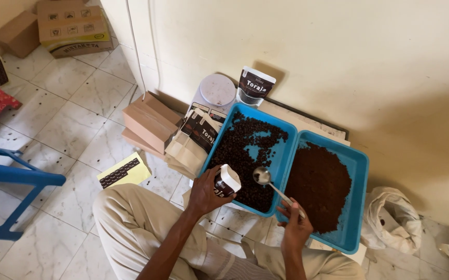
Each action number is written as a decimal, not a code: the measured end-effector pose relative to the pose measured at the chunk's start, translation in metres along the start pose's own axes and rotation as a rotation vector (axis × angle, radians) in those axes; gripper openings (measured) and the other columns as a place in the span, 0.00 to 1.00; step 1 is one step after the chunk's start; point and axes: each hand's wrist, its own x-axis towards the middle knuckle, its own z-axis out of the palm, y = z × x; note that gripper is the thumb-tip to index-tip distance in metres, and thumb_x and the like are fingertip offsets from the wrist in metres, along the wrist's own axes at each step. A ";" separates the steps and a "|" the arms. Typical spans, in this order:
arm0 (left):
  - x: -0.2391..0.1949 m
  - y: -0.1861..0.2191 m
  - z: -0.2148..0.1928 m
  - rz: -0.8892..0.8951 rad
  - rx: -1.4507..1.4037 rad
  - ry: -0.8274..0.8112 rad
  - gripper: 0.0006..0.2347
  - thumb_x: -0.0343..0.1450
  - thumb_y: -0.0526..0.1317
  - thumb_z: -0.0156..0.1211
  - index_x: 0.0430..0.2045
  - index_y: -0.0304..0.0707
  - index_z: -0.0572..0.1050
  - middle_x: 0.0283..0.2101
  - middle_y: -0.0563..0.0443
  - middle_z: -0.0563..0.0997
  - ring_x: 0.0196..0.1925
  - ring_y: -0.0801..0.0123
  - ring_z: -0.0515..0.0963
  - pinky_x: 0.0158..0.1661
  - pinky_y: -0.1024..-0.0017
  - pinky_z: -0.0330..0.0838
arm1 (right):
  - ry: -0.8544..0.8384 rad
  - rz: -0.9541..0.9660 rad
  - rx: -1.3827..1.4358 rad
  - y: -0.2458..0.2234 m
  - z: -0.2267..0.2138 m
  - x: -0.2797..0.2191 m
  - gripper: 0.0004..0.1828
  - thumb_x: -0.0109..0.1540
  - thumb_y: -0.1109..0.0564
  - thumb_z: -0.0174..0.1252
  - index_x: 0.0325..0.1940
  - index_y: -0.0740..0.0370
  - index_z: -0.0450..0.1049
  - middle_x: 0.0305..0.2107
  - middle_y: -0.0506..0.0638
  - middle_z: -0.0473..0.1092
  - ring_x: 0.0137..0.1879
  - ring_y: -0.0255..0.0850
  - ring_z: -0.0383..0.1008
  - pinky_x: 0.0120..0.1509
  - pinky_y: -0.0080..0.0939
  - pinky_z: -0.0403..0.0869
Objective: Scooping roasted coffee beans from a tray into a small container using a spoon.
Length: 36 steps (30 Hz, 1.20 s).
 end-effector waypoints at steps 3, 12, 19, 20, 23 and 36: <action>-0.004 -0.004 0.002 0.018 0.021 0.012 0.44 0.58 0.66 0.72 0.67 0.45 0.63 0.62 0.46 0.76 0.62 0.51 0.75 0.52 0.41 0.71 | 0.059 -0.118 -0.043 -0.014 -0.002 -0.013 0.18 0.73 0.52 0.53 0.60 0.66 0.76 0.42 0.58 0.81 0.41 0.41 0.83 0.25 0.34 0.71; -0.004 0.000 -0.001 0.047 0.022 0.035 0.44 0.57 0.62 0.75 0.65 0.44 0.64 0.59 0.45 0.78 0.58 0.50 0.78 0.48 0.45 0.73 | -0.154 -0.622 -0.523 -0.031 0.008 -0.062 0.20 0.70 0.50 0.52 0.59 0.61 0.79 0.45 0.47 0.83 0.42 0.37 0.87 0.29 0.35 0.83; -0.001 -0.007 0.002 0.110 -0.024 0.092 0.43 0.57 0.59 0.78 0.64 0.41 0.65 0.57 0.43 0.79 0.57 0.50 0.78 0.45 0.50 0.77 | -0.119 -0.711 -0.603 -0.009 -0.009 -0.024 0.21 0.71 0.50 0.52 0.64 0.57 0.78 0.46 0.50 0.82 0.40 0.38 0.84 0.35 0.41 0.83; -0.007 -0.006 0.003 0.082 -0.018 0.077 0.43 0.57 0.61 0.77 0.64 0.41 0.64 0.58 0.44 0.79 0.57 0.51 0.78 0.46 0.50 0.78 | -0.086 -0.738 -0.699 0.003 -0.017 -0.015 0.21 0.71 0.48 0.51 0.65 0.53 0.78 0.41 0.46 0.83 0.34 0.34 0.82 0.34 0.40 0.79; -0.007 -0.003 -0.001 0.085 -0.040 0.092 0.43 0.58 0.62 0.75 0.65 0.39 0.65 0.58 0.42 0.78 0.57 0.51 0.79 0.44 0.53 0.80 | -0.113 -0.640 -0.673 0.008 -0.017 0.008 0.22 0.71 0.47 0.52 0.64 0.55 0.79 0.43 0.47 0.83 0.47 0.39 0.84 0.46 0.45 0.84; -0.010 -0.002 -0.004 0.091 -0.036 0.121 0.42 0.57 0.58 0.78 0.63 0.38 0.66 0.57 0.42 0.79 0.55 0.51 0.80 0.44 0.55 0.81 | -0.181 -0.612 -0.475 0.025 0.009 0.026 0.23 0.70 0.45 0.53 0.63 0.58 0.79 0.38 0.51 0.83 0.35 0.37 0.84 0.31 0.40 0.81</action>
